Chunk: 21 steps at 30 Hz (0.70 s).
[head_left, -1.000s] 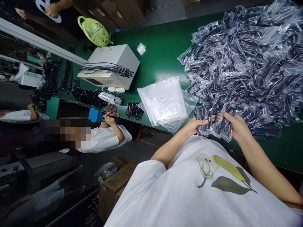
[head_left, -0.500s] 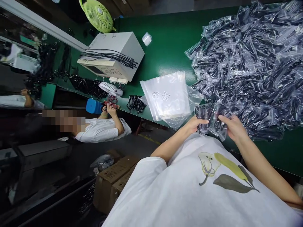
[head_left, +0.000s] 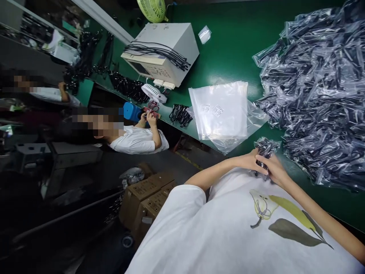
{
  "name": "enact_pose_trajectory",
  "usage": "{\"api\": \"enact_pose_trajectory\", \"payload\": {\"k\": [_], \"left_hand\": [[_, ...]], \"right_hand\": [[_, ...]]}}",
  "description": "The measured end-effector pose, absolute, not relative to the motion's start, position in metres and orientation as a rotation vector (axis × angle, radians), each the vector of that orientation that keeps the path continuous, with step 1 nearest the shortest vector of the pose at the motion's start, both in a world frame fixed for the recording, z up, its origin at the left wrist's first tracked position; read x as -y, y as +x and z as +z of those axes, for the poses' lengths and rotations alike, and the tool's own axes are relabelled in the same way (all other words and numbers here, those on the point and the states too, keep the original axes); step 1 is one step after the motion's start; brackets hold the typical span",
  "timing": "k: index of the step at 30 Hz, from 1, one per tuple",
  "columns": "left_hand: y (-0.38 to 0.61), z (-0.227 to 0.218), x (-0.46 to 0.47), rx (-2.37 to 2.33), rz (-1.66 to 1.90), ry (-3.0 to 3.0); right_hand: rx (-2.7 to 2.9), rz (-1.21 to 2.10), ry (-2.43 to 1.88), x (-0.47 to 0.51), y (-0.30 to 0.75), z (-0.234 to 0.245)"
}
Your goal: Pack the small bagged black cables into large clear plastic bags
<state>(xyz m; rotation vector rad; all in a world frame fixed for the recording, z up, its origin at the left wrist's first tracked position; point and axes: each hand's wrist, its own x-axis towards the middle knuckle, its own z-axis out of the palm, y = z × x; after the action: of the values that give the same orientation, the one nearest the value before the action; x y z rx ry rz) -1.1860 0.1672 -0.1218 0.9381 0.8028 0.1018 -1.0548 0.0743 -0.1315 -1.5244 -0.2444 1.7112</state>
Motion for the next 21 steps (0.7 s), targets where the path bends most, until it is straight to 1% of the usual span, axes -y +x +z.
{"api": "enact_pose_trajectory", "payload": {"k": [2, 3, 7, 10, 13, 17, 21], "left_hand": [[-1.206, -0.131, -0.178, -0.772, 0.006, 1.037], [-1.216, -0.138, -0.184, -0.857, -0.006, 1.107], [-1.243, -0.173, -0.203, -1.428, 0.093, 1.413], [-1.249, -0.197, -0.209, -1.455, 0.039, 1.443], [-1.255, -0.210, -0.215, -1.434, 0.030, 1.388], [-1.263, -0.205, -0.219, -1.439, 0.060, 1.316], [-1.264, -0.175, -0.216, -1.389, 0.197, 1.291]], "right_hand": [[0.102, 1.731, -1.551, -0.072, -1.060, -0.141], [0.028, 1.724, -1.575, -0.071, -1.060, -0.147], [-0.121, 1.680, -1.632, -0.064, -1.045, -0.164], [-0.095, 1.709, -1.665, -0.057, -1.029, -0.166], [-0.042, 1.725, -1.696, -0.051, -1.023, -0.162], [0.204, 1.729, -1.653, -0.061, -1.036, -0.153], [0.870, 1.609, -1.661, -0.103, -1.063, -0.141]]}}
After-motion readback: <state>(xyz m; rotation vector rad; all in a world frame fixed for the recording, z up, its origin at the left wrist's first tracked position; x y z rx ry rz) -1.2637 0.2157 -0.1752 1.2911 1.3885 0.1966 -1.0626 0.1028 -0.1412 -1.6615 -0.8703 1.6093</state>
